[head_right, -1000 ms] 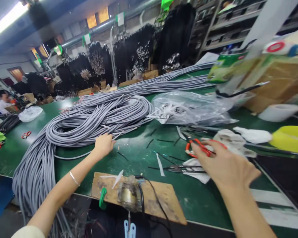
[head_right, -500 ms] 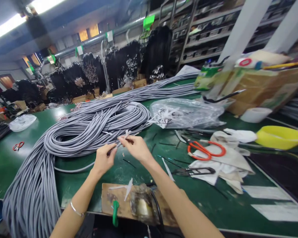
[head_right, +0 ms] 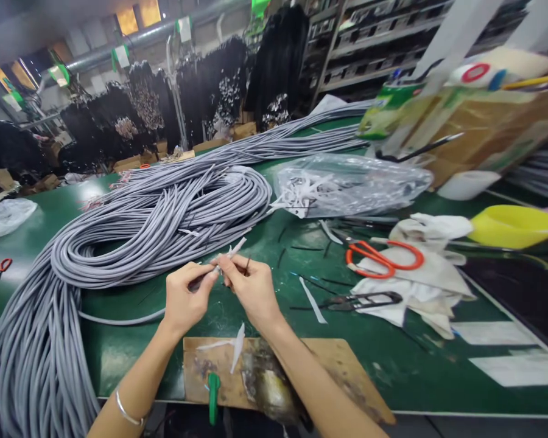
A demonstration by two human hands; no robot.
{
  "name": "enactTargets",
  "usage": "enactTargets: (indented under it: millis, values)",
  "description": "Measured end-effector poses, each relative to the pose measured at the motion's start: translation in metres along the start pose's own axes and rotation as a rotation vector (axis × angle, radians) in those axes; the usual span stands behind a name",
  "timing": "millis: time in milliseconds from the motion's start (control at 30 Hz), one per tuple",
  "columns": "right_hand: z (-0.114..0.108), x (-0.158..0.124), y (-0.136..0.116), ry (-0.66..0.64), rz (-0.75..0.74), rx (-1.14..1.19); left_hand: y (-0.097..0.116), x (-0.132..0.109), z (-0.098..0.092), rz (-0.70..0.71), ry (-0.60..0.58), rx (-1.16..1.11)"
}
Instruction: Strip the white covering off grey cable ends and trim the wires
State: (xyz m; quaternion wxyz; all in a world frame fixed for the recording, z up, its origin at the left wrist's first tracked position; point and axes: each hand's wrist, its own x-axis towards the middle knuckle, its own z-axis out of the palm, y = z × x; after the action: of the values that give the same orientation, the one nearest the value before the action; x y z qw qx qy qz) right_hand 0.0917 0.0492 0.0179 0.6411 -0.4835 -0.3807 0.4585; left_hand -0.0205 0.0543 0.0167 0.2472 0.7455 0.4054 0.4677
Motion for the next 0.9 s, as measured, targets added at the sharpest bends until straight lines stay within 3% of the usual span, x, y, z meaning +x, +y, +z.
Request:
enactTargets:
  millis: [133,233,400,533,900]
  values:
    - [-0.005,0.003,0.004,0.164,-0.073,0.044,0.005,0.001,0.0,-0.088,-0.048,-0.035]
    - [-0.011,0.002,0.009,0.232,-0.143,-0.156,0.005,0.004,-0.003,-0.156,-0.015,-0.011]
    - [-0.012,-0.007,0.014,0.068,-0.451,-0.74,0.0,0.007,-0.01,-0.219,0.06,-0.028]
    - [-0.008,-0.012,0.012,-0.007,-0.723,-0.848,0.001,0.006,-0.01,-0.226,0.012,-0.064]
    - [-0.011,-0.013,0.013,0.051,-0.814,-0.967,0.003,0.004,-0.007,-0.201,-0.013,-0.072]
